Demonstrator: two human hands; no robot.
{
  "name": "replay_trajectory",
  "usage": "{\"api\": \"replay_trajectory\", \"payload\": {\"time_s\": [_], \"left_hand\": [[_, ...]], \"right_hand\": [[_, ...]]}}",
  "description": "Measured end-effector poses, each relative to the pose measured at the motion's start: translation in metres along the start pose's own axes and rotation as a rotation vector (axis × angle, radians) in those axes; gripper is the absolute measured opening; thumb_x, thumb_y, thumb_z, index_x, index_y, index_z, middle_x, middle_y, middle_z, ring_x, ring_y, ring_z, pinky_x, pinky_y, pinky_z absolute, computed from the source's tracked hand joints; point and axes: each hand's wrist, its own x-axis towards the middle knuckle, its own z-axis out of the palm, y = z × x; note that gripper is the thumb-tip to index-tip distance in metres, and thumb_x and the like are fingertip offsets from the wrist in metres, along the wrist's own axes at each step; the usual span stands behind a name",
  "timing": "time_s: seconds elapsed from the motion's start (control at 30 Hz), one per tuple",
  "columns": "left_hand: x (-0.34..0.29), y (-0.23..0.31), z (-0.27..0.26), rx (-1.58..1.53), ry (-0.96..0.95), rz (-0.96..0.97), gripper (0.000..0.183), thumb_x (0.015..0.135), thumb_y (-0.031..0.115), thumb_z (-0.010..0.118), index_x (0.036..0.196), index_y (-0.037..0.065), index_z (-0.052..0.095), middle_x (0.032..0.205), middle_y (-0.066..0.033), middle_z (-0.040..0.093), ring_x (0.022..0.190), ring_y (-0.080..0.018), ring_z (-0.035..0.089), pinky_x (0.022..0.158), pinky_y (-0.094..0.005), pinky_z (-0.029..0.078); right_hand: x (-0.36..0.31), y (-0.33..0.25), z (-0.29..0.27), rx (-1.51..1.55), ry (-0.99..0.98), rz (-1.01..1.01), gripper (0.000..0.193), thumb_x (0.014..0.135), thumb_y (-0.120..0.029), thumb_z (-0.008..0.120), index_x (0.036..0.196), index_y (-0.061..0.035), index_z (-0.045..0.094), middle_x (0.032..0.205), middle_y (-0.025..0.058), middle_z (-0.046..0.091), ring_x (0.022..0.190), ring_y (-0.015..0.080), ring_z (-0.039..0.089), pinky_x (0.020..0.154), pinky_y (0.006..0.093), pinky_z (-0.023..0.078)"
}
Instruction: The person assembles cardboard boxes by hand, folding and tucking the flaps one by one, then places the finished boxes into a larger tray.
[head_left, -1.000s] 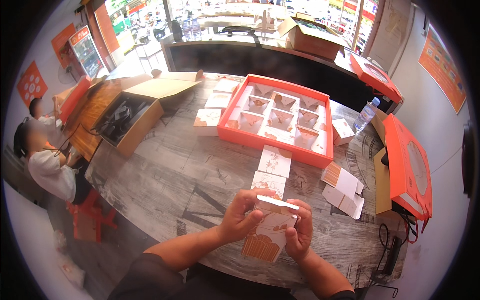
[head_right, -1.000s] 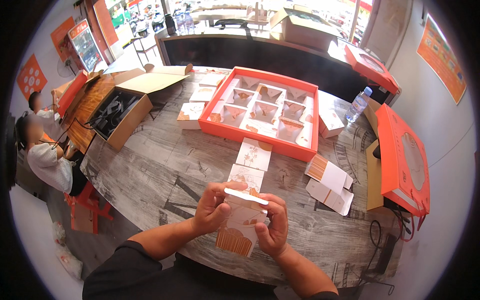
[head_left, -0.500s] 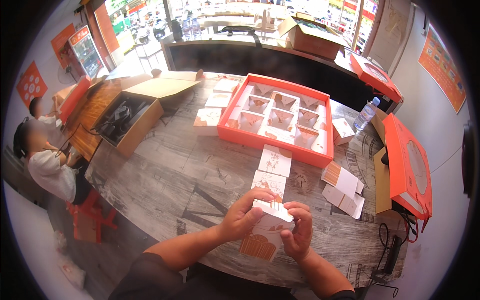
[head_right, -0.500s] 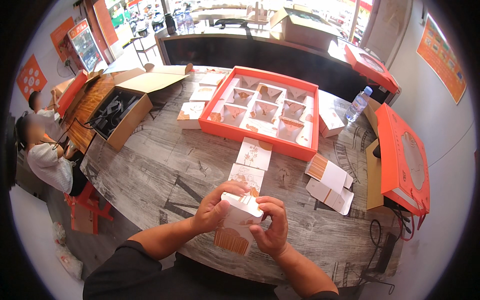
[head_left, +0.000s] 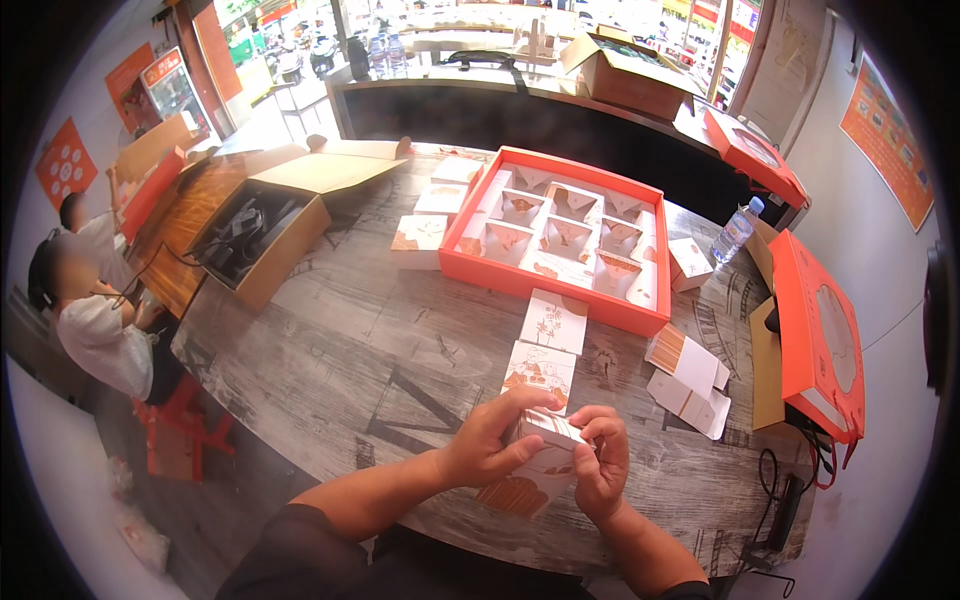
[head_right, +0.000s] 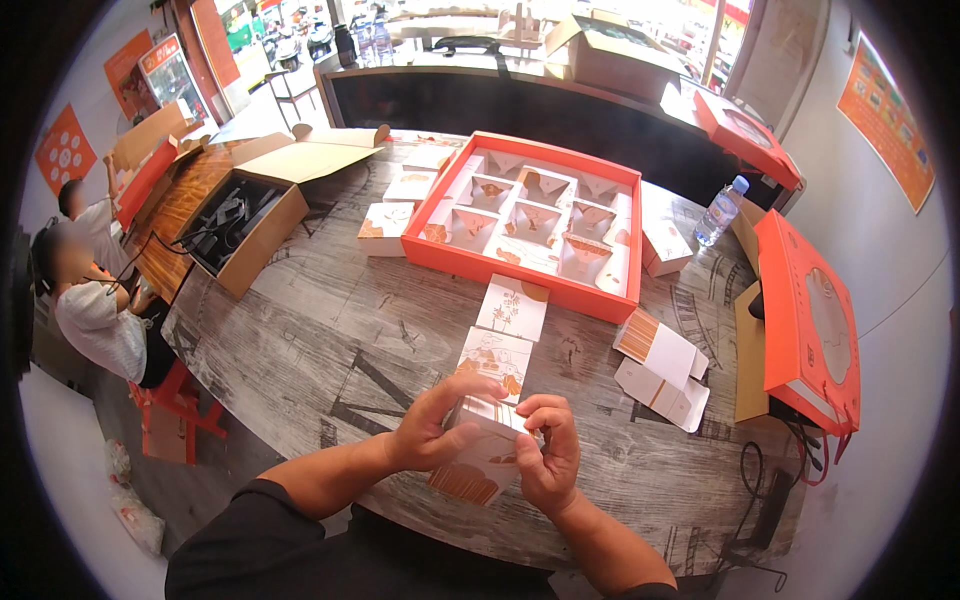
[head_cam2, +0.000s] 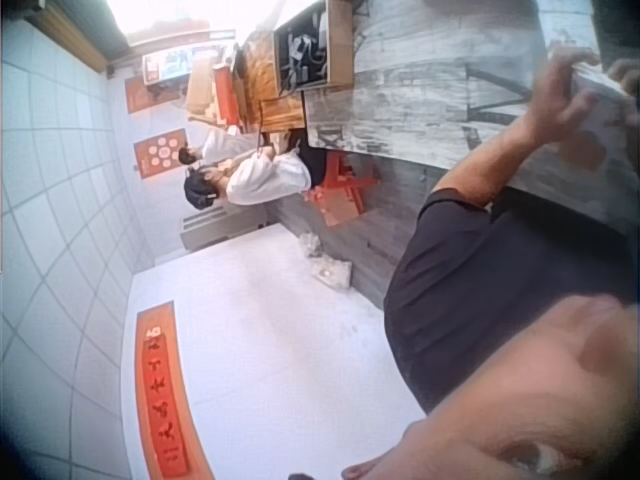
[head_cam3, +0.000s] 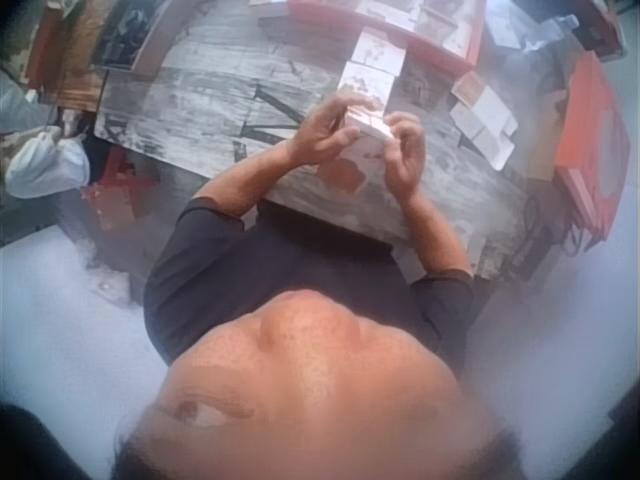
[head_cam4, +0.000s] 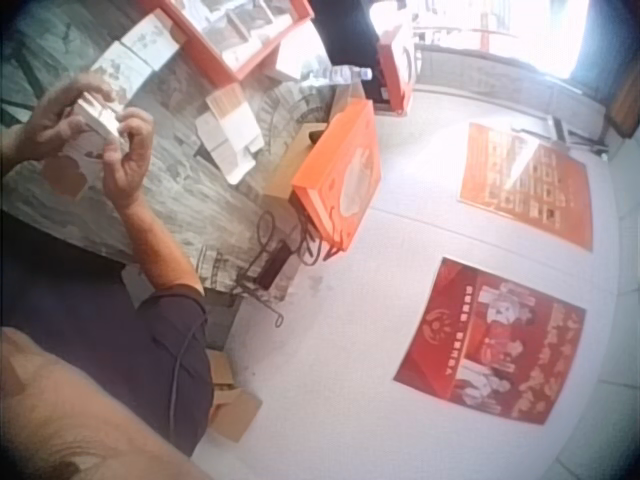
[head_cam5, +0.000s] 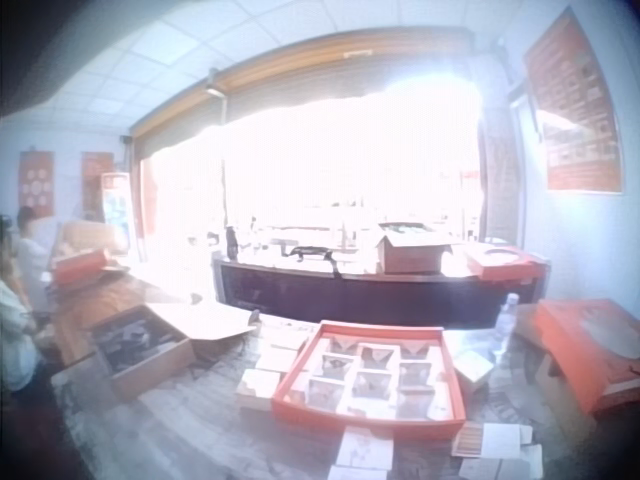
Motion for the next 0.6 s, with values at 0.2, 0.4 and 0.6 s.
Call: {"api": "replay_trajectory", "payload": {"time_s": [0.2,0.4,0.6], "left_hand": [[0.001,-0.003,-0.002,-0.015,0.005,0.051,0.042,0.088,0.002,0.052,0.130,0.000,0.056,0.130,-0.0180,0.060,0.122,-0.0279,0.058,0.108,-0.0404,0.043],[0.000,-0.003,-0.001,-0.149,0.015,0.002,0.037,0.086,0.004,0.051,0.122,0.002,0.060,0.130,-0.0170,0.059,0.123,-0.0286,0.055,0.110,-0.0413,0.041],[0.001,-0.004,-0.002,-0.147,0.006,0.004,0.027,0.093,0.012,0.051,0.115,0.003,0.063,0.130,-0.0175,0.059,0.122,-0.0276,0.055,0.108,-0.0419,0.041]], "right_hand": [[0.003,-0.003,0.002,-0.120,-0.041,-0.063,0.017,0.091,0.000,0.062,0.105,-0.0054,0.054,0.120,0.0154,0.056,0.106,0.0210,0.053,0.096,0.0327,0.043],[0.008,-0.008,-0.001,-0.322,-0.097,-0.231,0.016,0.096,-0.010,0.068,0.107,-0.0053,0.057,0.121,0.0187,0.058,0.101,0.0234,0.056,0.089,0.0353,0.048],[0.009,-0.009,0.000,-0.347,-0.086,-0.251,0.021,0.101,-0.023,0.066,0.107,-0.0049,0.057,0.118,0.0193,0.060,0.100,0.0254,0.059,0.088,0.0360,0.049]]}}
